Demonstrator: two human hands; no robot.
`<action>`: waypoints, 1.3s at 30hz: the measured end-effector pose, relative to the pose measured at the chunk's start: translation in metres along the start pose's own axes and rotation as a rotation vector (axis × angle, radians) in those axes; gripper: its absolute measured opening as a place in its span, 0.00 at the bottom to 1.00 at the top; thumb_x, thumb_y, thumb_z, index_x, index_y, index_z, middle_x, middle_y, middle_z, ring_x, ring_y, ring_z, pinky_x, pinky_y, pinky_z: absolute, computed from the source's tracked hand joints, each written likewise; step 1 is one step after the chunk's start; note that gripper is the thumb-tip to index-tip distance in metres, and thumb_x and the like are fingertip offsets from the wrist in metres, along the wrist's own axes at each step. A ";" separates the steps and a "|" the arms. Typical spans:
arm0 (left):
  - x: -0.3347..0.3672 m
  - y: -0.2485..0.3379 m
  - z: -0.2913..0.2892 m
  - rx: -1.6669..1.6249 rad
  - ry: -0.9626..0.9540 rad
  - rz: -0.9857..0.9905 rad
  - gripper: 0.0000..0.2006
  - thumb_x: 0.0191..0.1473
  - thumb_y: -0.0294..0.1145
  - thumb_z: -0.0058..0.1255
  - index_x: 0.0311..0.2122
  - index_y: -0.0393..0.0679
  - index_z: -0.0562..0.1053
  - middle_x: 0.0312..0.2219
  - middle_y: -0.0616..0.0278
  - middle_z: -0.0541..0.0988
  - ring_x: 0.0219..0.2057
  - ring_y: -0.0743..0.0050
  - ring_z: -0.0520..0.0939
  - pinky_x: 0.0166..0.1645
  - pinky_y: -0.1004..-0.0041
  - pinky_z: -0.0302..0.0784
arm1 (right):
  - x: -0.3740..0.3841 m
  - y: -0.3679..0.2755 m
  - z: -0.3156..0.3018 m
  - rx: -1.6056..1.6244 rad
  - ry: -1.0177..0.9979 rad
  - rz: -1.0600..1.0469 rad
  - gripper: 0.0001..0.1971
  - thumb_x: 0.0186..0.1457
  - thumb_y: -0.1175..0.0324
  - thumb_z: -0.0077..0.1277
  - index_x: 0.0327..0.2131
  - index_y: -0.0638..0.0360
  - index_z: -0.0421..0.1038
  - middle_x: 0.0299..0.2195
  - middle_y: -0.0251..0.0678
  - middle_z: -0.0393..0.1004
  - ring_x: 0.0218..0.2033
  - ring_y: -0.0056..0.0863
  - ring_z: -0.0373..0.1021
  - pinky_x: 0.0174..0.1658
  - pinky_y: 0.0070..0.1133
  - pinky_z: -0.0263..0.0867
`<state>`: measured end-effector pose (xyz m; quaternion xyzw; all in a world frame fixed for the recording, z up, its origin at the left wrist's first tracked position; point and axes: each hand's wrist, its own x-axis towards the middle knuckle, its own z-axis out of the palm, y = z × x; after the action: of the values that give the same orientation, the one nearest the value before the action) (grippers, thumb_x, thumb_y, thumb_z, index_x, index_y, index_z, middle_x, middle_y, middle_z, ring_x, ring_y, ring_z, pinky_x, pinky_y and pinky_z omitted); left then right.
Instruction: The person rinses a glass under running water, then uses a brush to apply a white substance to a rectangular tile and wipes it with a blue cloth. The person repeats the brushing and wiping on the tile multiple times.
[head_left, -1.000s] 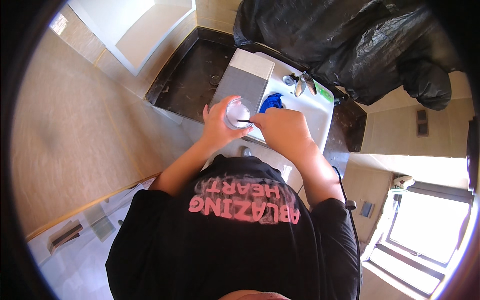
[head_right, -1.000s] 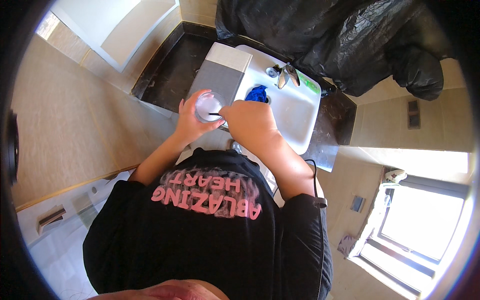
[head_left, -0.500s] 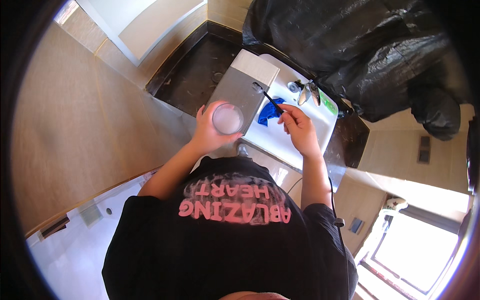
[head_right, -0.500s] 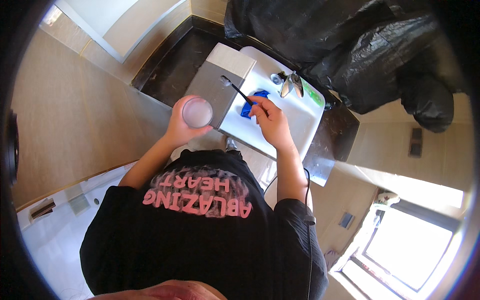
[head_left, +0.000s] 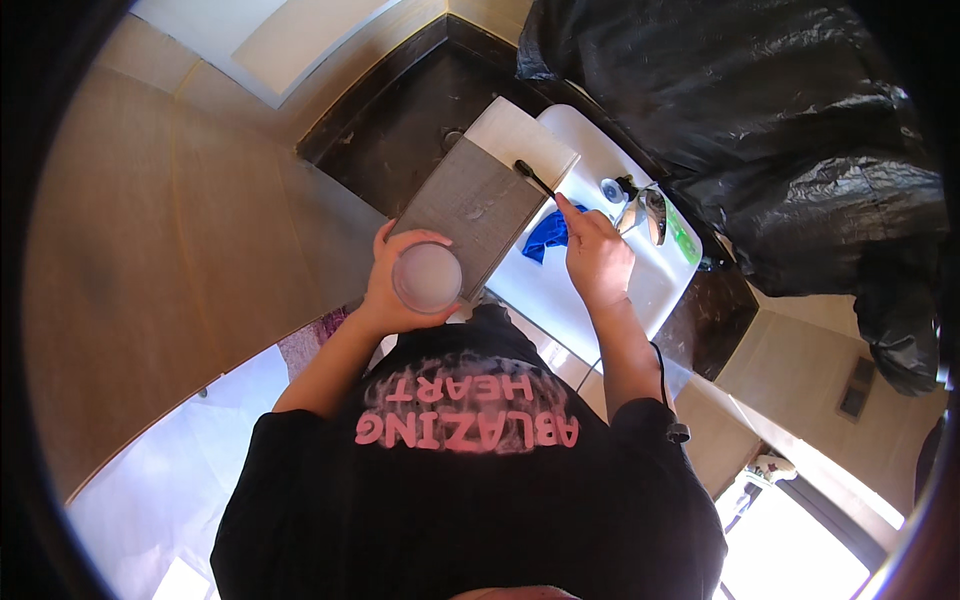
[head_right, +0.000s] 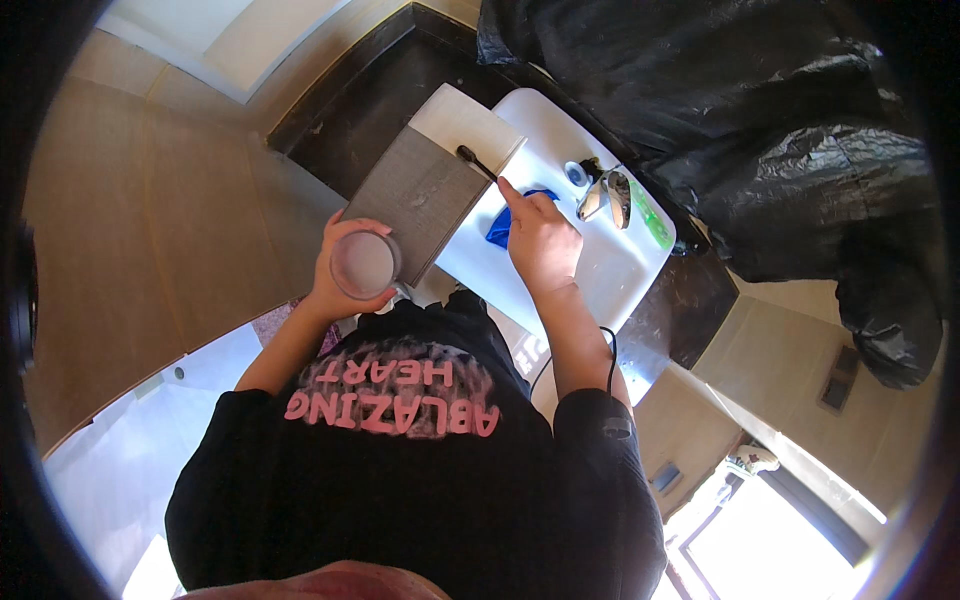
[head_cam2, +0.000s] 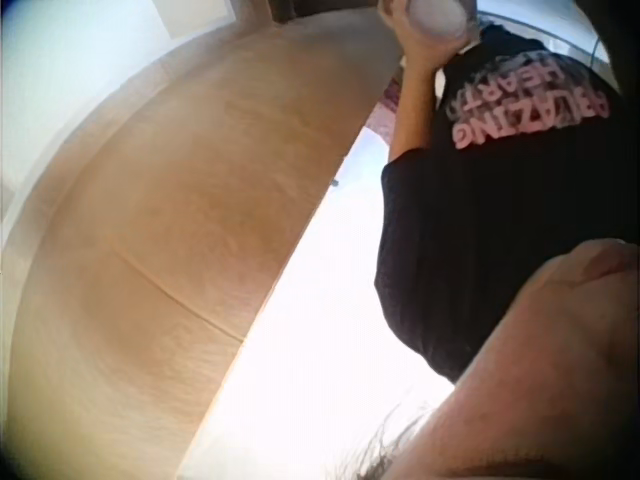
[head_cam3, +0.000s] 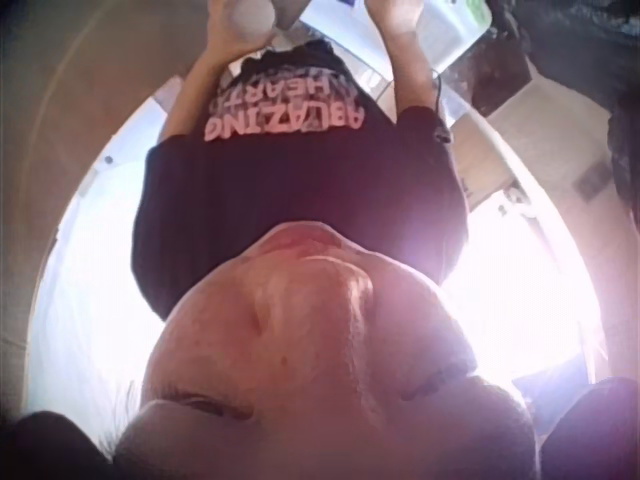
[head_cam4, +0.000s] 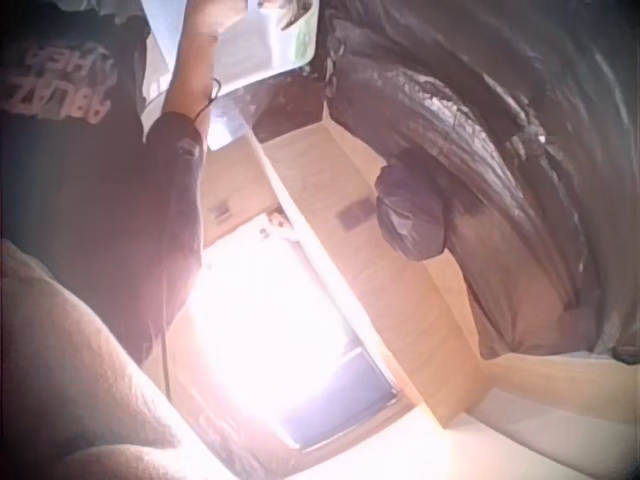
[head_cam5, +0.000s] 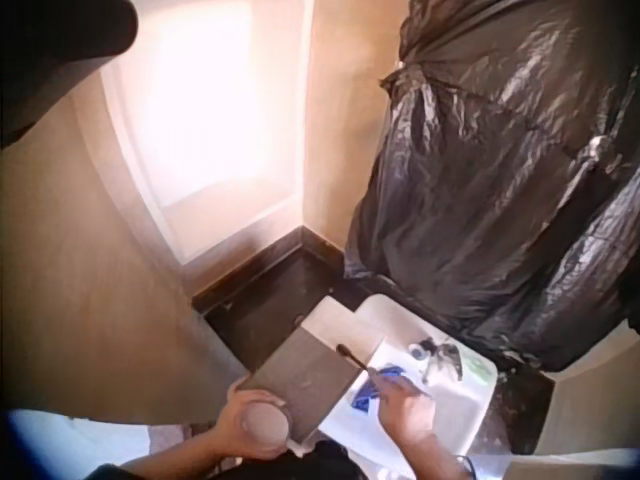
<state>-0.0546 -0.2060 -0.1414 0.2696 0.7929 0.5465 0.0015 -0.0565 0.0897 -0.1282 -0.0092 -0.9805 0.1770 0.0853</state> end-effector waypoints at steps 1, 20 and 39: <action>0.001 0.000 0.001 0.014 -0.003 0.002 0.43 0.31 0.41 0.73 0.55 0.49 0.63 0.47 0.65 0.75 0.52 0.68 0.75 0.68 0.51 0.37 | -0.003 -0.002 0.001 -0.006 -0.035 -0.097 0.19 0.55 0.71 0.50 0.48 0.33 0.78 0.27 0.26 0.71 0.24 0.28 0.72 0.24 0.26 0.70; 0.001 0.001 0.004 0.001 0.047 -0.011 0.45 0.30 0.42 0.75 0.55 0.49 0.62 0.47 0.65 0.77 0.52 0.67 0.76 0.66 0.49 0.39 | 0.010 -0.023 0.006 -0.057 -0.155 -0.228 0.24 0.53 0.72 0.50 0.51 0.28 0.75 0.28 0.25 0.70 0.27 0.27 0.74 0.25 0.26 0.70; 0.000 0.003 0.002 0.043 0.051 -0.054 0.44 0.28 0.45 0.74 0.54 0.47 0.66 0.46 0.66 0.77 0.53 0.69 0.75 0.66 0.50 0.40 | 0.050 -0.039 0.011 -0.096 -0.296 -0.255 0.27 0.57 0.71 0.44 0.59 0.28 0.67 0.33 0.31 0.71 0.25 0.33 0.75 0.27 0.29 0.71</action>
<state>-0.0528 -0.2030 -0.1394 0.2342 0.8111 0.5359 -0.0096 -0.1076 0.0514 -0.1168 0.1371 -0.9829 0.1171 -0.0387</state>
